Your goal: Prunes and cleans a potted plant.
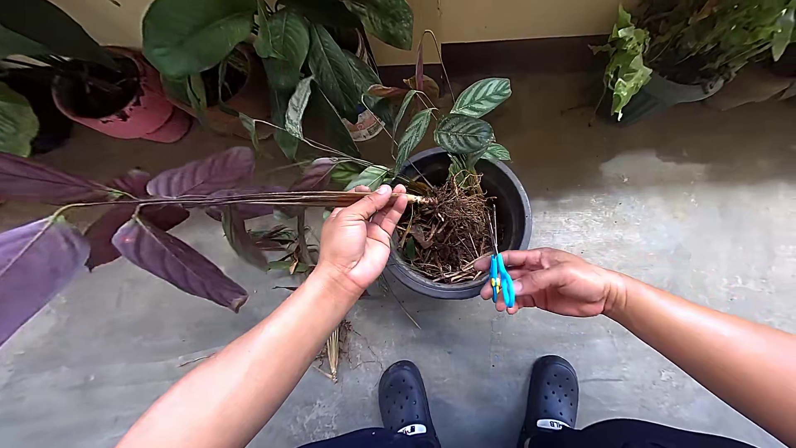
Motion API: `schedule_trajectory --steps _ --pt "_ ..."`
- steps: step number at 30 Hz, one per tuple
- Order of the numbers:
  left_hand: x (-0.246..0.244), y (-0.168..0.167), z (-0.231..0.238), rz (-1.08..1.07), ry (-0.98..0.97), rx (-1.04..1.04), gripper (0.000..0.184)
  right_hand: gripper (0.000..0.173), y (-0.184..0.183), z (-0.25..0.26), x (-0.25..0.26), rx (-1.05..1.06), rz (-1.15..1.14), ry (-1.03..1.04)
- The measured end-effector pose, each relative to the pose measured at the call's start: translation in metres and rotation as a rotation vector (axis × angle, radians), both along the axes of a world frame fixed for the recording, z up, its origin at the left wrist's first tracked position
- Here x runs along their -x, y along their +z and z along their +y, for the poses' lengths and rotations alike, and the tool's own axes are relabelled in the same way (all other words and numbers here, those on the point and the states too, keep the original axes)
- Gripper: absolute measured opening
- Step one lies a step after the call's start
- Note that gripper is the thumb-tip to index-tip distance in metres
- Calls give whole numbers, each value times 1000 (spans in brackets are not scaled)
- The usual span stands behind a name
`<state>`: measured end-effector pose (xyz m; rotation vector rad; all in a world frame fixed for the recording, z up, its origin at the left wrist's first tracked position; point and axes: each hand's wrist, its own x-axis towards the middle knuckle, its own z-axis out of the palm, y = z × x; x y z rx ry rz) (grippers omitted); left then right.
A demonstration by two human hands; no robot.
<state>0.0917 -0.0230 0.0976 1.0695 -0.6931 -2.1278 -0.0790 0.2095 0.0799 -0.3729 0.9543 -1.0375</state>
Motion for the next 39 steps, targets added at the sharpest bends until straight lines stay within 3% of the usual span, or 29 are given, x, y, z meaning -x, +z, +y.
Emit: schedule_trajectory --steps 4,9,17,23,29,39 --pt "2 3 3 -1 18 -2 19 35 1 -4 -10 -37 55 -53" --pt "1 3 3 15 25 1 20 49 4 -8 -10 45 -68 17" --pt "3 4 10 23 27 2 18 38 6 -11 -17 -30 131 -4" --pt "3 2 15 6 -12 2 28 30 0 -13 -20 -40 109 -10" --pt "5 2 19 -14 9 62 15 50 -5 -20 -26 -6 97 136" --pt "-1 8 34 -27 -66 39 22 33 -15 -39 -27 32 223 -41"
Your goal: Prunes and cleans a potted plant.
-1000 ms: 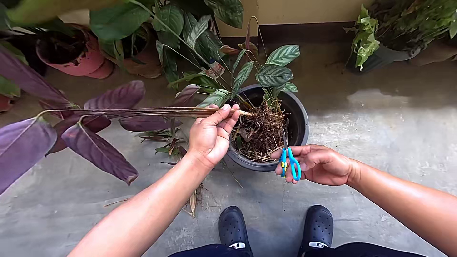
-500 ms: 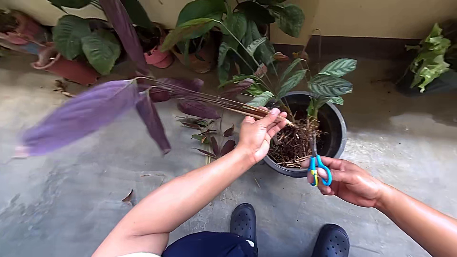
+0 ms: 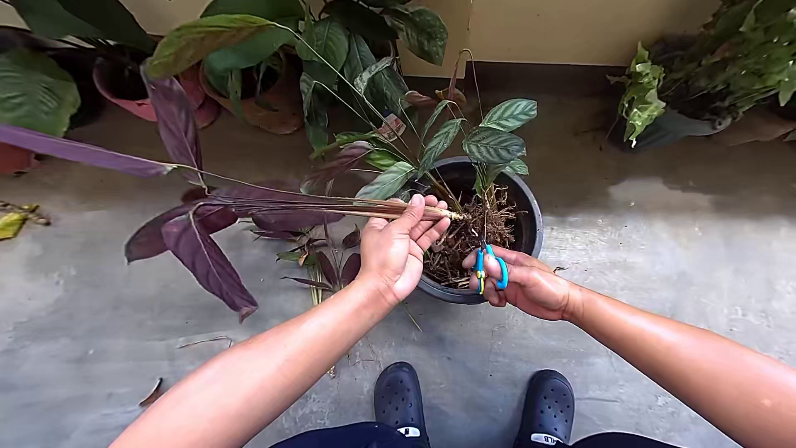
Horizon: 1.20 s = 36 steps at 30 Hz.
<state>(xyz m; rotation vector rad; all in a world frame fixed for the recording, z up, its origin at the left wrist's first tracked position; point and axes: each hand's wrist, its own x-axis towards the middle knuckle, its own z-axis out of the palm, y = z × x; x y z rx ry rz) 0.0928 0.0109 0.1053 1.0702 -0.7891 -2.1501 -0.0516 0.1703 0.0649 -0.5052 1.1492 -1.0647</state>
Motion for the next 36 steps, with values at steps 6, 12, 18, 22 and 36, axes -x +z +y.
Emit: schedule_trajectory --steps 6,12,18,22,36 --pt "4 -17 10 -52 -36 49 28 19 4 0 -10 9 113 -51" --pt "14 -28 15 -41 -60 172 34 10 5 0 -12 -18 183 -113" --pt "17 -32 17 -101 -75 216 31 17 -6 1 -11 9 117 -105" --pt "14 -34 20 -146 -121 198 28 32 -10 -5 -1 -9 157 -72" --pt "9 -40 14 -200 -158 265 30 20 -12 1 4 -62 369 -85"
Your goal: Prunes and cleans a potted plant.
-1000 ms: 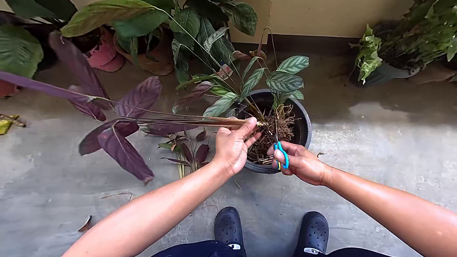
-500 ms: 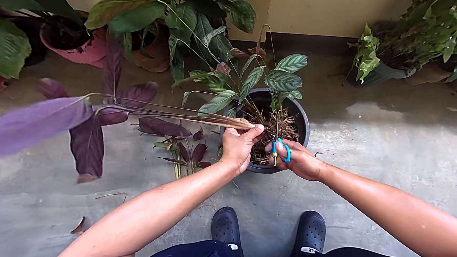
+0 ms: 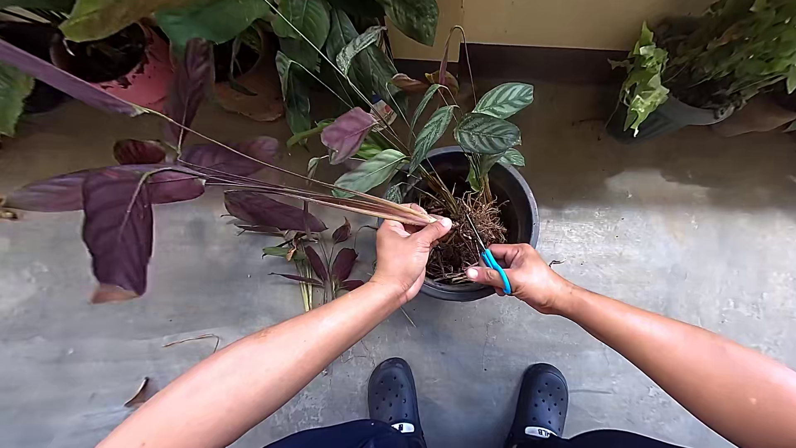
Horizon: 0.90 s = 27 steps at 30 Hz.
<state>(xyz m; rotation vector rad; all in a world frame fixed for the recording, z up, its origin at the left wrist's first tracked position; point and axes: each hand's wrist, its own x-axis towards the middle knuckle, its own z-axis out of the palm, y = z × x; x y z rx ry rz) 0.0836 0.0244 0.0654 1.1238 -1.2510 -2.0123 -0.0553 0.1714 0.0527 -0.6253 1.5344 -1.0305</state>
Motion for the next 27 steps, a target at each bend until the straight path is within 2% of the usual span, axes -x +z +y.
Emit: schedule_trajectory --steps 5,8,17,21,25,27 --pt "-2 1 1 3 -61 42 29 27 18 -7 5 -112 77 166" --pt "-3 3 2 10 -89 58 31 33 21 -9 5 -134 102 134" --pt "-3 -1 -3 10 -87 84 31 31 2 1 4 -46 195 58" --pt "-3 -3 -4 20 -84 83 33 27 6 2 6 -90 112 112" --pt "-5 -1 1 15 -124 51 33 32 17 0 5 -136 2 188" --pt "-5 2 4 20 -139 10 31 35 18 -2 3 -142 -21 155"
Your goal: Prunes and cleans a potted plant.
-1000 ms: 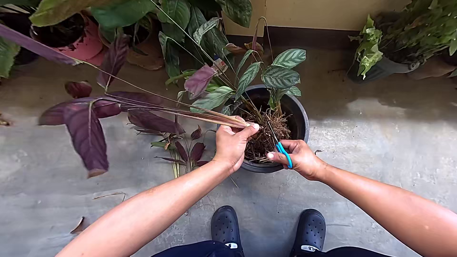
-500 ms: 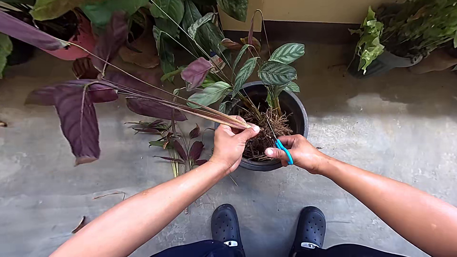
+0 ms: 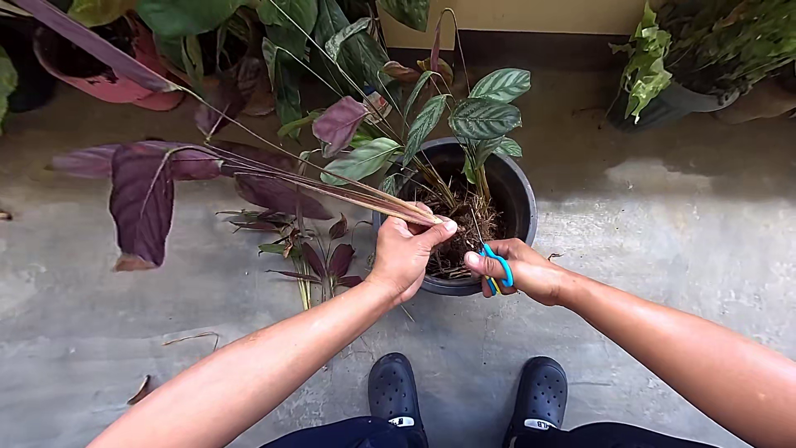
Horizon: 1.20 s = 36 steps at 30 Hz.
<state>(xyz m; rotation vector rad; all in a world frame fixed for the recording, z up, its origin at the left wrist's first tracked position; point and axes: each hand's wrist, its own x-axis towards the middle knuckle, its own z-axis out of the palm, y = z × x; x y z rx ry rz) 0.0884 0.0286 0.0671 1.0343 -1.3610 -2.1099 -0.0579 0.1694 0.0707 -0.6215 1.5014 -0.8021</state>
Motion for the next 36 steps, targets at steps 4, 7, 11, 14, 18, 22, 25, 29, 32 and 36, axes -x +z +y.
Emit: schedule_trajectory --steps 4,7,11,14,18,22,25,29,32,36 --pt "-1 1 -2 6 23 10 29 30 -5 1 -11 23 9 -180" --pt "0 2 -11 46 66 76 31 29 -7 6 -18 1 -30 -212" --pt "-3 16 -46 124 17 228 29 43 4 16 -3 -35 -130 -90" --pt "-37 46 -78 115 -136 371 32 56 10 27 22 -32 -43 61" --pt "-124 60 -108 6 -207 582 41 43 18 43 50 -86 123 210" --pt "-221 27 -96 -471 -224 498 47 38 15 57 74 -185 352 348" --pt "-262 -23 -83 -884 -360 426 44 33 4 71 95 -257 412 359" --pt "-271 -80 -76 -1185 -544 334 43 37 -27 93 116 -316 497 345" --pt "-251 -89 -80 -1439 -817 267 70 56 -57 106 116 -436 664 445" --pt "-187 -34 -75 -1126 -824 673 48 75 -93 113 98 -639 732 512"
